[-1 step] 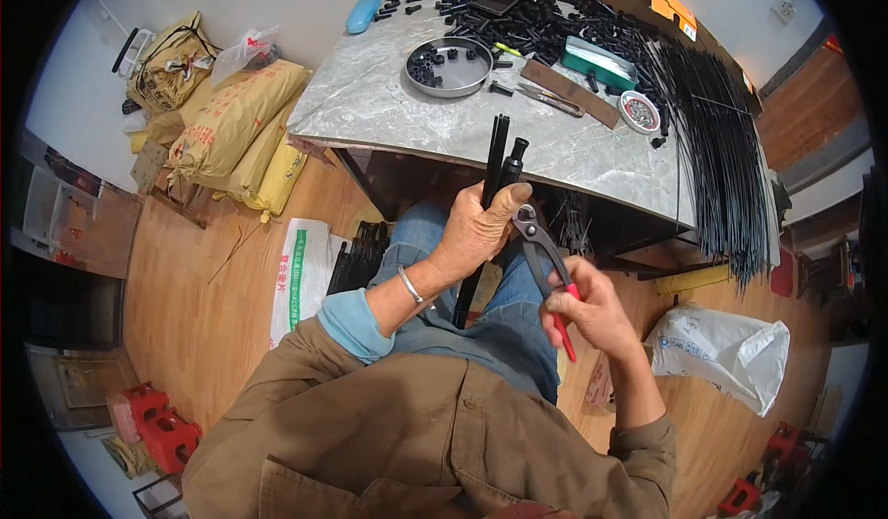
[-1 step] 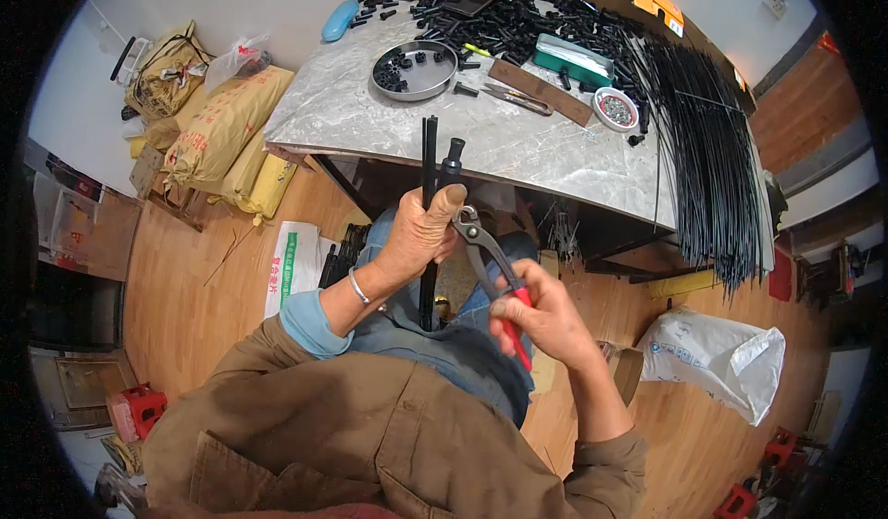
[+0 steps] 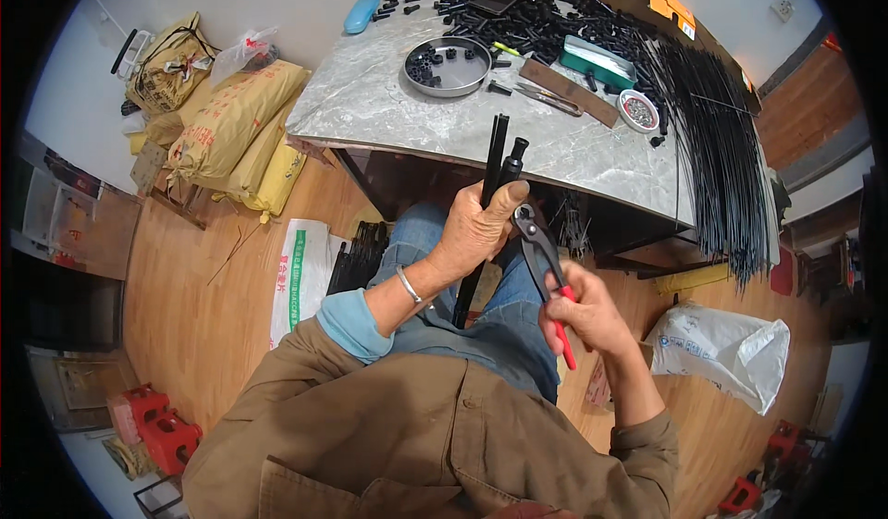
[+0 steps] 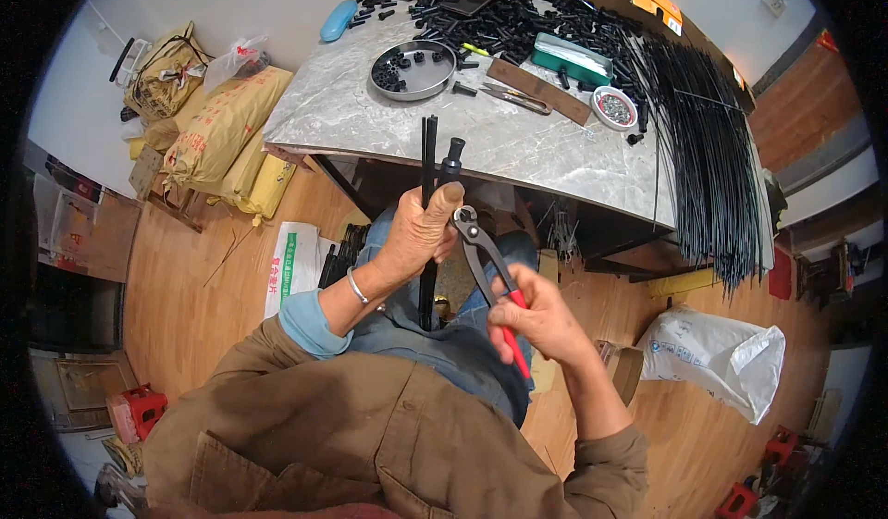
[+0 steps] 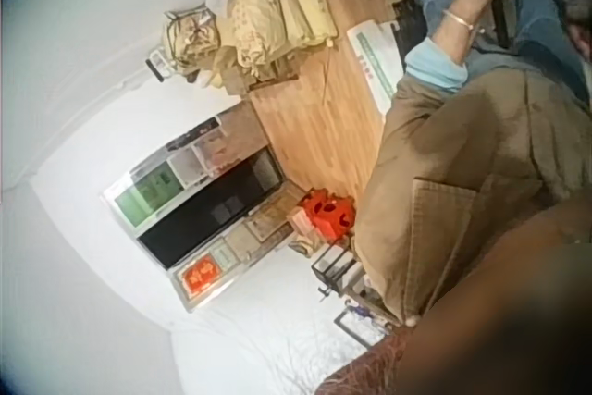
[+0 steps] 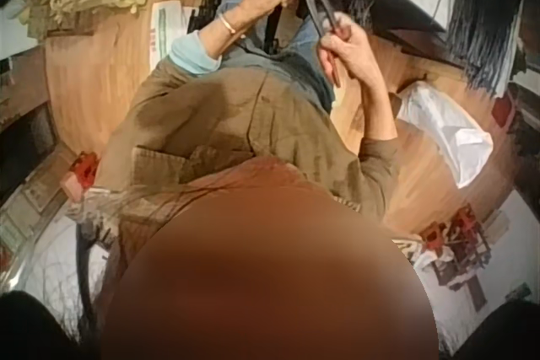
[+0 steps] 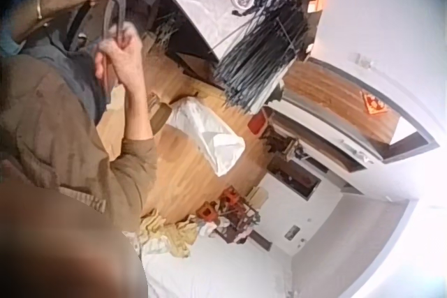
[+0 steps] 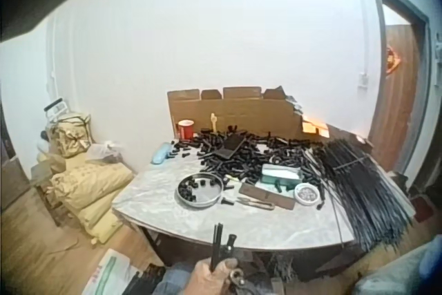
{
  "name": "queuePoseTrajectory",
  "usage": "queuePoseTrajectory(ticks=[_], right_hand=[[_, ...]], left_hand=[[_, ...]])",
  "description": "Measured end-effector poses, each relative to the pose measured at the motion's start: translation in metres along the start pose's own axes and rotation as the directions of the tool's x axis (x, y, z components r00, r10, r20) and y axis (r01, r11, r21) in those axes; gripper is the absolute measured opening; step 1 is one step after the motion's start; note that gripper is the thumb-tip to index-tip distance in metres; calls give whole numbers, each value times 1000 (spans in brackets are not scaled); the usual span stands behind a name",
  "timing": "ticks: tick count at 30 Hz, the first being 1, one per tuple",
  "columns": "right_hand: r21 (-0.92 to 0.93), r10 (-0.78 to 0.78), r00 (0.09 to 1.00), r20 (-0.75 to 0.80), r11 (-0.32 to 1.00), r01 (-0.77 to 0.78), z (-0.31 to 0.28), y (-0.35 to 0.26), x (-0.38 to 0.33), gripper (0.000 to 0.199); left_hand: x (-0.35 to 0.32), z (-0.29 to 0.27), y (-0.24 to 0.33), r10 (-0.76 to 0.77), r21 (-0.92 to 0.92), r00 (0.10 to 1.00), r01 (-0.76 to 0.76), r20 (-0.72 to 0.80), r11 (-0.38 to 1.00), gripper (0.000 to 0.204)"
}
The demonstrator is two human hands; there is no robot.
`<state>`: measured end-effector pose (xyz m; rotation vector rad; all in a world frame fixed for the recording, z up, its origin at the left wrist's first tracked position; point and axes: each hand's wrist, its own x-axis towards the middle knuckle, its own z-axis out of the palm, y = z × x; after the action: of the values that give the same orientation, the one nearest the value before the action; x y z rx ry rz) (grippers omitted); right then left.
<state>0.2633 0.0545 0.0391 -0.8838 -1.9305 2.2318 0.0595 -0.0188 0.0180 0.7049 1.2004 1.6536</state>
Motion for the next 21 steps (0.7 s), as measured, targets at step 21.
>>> queuePoseTrajectory(ticks=[21], right_hand=[[-562,58,998,23,827,-36,1,-26,-5,17]], left_hand=[[-3,1,1,129,21,992,-129,7,991,59]])
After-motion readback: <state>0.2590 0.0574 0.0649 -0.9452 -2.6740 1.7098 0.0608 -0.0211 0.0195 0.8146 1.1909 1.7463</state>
